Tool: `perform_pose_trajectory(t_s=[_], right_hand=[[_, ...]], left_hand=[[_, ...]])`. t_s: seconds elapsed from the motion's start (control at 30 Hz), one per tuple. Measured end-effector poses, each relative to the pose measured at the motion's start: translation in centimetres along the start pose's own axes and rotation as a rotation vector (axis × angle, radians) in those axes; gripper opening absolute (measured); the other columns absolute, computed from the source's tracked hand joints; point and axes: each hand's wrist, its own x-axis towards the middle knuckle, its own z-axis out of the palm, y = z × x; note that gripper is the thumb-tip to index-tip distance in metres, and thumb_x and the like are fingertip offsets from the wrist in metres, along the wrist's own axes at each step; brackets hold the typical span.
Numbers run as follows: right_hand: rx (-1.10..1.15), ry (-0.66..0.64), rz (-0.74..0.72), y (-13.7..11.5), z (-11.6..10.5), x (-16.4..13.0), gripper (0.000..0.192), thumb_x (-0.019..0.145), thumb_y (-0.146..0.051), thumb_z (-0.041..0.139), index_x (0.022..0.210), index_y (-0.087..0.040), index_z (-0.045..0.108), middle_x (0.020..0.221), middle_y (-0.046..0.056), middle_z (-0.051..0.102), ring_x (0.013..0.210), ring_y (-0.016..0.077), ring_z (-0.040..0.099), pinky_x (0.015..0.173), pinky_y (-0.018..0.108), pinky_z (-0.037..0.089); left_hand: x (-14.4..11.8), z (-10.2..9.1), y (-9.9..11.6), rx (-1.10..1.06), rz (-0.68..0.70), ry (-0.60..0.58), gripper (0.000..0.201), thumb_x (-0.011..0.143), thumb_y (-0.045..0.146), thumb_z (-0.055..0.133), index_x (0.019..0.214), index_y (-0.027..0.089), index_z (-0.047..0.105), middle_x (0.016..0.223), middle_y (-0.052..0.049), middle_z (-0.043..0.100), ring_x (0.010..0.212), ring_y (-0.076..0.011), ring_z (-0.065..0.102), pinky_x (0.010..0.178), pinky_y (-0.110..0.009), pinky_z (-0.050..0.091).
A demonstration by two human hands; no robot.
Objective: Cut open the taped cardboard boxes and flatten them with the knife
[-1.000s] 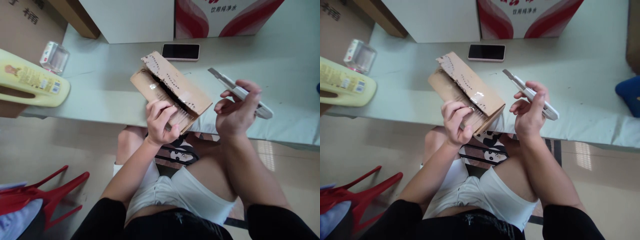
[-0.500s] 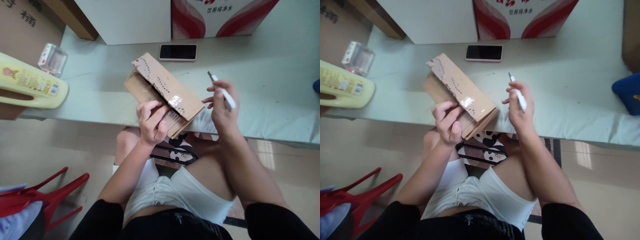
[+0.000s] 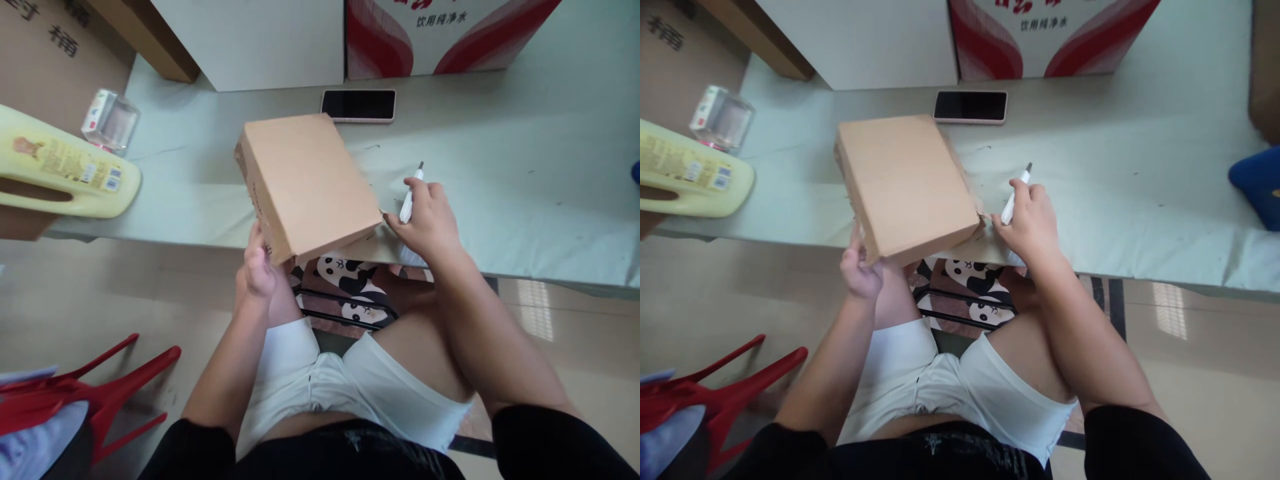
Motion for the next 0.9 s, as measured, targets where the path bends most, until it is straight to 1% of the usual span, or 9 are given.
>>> perform_pose_trajectory(t_s=[0.07,0.17,0.3,0.43,0.53,0.6,0.67,0.77,0.9], right_hand=[[-0.011,-0.001,-0.012,0.0,0.1,0.0,0.077,0.077,-0.042,0.067,0.144,-0.011,0.045,0.125,0.023,0.052,0.113,0.0400,0.054,0.096,0.055,0.048],[-0.042,-0.025,-0.011,0.2,0.4,0.0,0.084,0.074,-0.045,0.069,0.146,-0.008,0.044,0.126,0.025,0.052,0.117,0.0421,0.052,0.097,0.056,0.047],[-0.086,-0.037,0.023,0.4,0.9,-0.2,0.090,0.072,-0.055,0.073,0.145,-0.011,0.046,0.133,0.028,0.050,0.124,0.0475,0.049,0.100,0.064,0.042],[-0.028,0.064,-0.035,0.4,1.1,-0.2,0.081,0.073,-0.062,0.071,0.139,-0.019,0.050,0.149,0.027,0.041,0.139,0.0527,0.037,0.105,0.074,0.033],[0.147,0.081,-0.165,-0.1,0.7,0.0,0.064,0.080,-0.049,0.065,0.134,-0.018,0.054,0.143,0.023,0.051,0.136,0.0448,0.045,0.108,0.066,0.039],[0.296,0.024,-0.205,-0.6,0.3,0.1,0.054,0.081,-0.038,0.061,0.131,-0.019,0.057,0.130,0.019,0.064,0.122,0.0371,0.059,0.103,0.058,0.048],[0.429,-0.035,-0.172,-1.1,0.1,-0.1,0.050,0.080,-0.032,0.059,0.129,-0.021,0.057,0.117,0.013,0.071,0.106,0.0317,0.066,0.093,0.051,0.054],[0.654,-0.095,-0.124,-1.6,0.1,-0.3,0.050,0.078,-0.027,0.058,0.128,-0.024,0.056,0.104,0.007,0.074,0.093,0.0260,0.069,0.084,0.045,0.056],[0.989,-0.121,-0.138,-1.9,0.1,-0.4,0.045,0.074,-0.024,0.058,0.119,-0.026,0.060,0.104,0.003,0.073,0.098,0.0229,0.069,0.089,0.042,0.056]], left_hand=[[-0.1,0.5,-0.2,-0.192,-0.176,0.039,0.063,0.074,0.078,0.057,0.100,0.023,0.075,0.110,-0.008,0.074,0.119,-0.0305,0.064,0.104,-0.042,0.050],[0.2,1.0,-0.4,-0.335,-0.318,0.079,0.049,0.080,0.066,0.062,0.099,0.022,0.074,0.104,-0.005,0.077,0.110,-0.0246,0.069,0.096,-0.036,0.054],[1.2,0.6,-0.7,-0.398,-0.383,0.139,0.026,0.083,0.046,0.069,0.088,0.021,0.072,0.092,-0.002,0.077,0.093,-0.0174,0.073,0.086,-0.028,0.057],[2.1,0.0,-0.6,-0.388,-0.405,0.091,0.018,0.083,0.036,0.074,0.081,0.019,0.071,0.084,-0.002,0.076,0.080,-0.0141,0.072,0.078,-0.024,0.059],[2.4,-0.2,-0.1,-0.401,-0.452,0.046,0.017,0.083,0.034,0.075,0.084,0.018,0.073,0.081,-0.002,0.076,0.072,-0.0130,0.071,0.069,-0.023,0.059],[2.4,-0.3,0.3,-0.417,-0.489,0.052,0.015,0.085,0.033,0.074,0.086,0.018,0.074,0.082,-0.002,0.077,0.071,-0.0129,0.071,0.066,-0.022,0.059],[2.5,-0.5,0.7,-0.424,-0.512,0.099,0.013,0.087,0.032,0.071,0.084,0.019,0.073,0.081,-0.001,0.078,0.071,-0.0129,0.072,0.064,-0.022,0.060],[2.6,-1.1,1.4,-0.409,-0.523,0.124,0.015,0.089,0.030,0.067,0.081,0.019,0.073,0.078,-0.001,0.078,0.071,-0.0128,0.072,0.063,-0.021,0.060],[2.5,-1.9,2.3,-0.374,-0.524,0.009,0.010,0.082,0.023,0.073,0.089,0.016,0.075,0.083,-0.003,0.079,0.070,-0.0132,0.073,0.063,-0.021,0.061]])
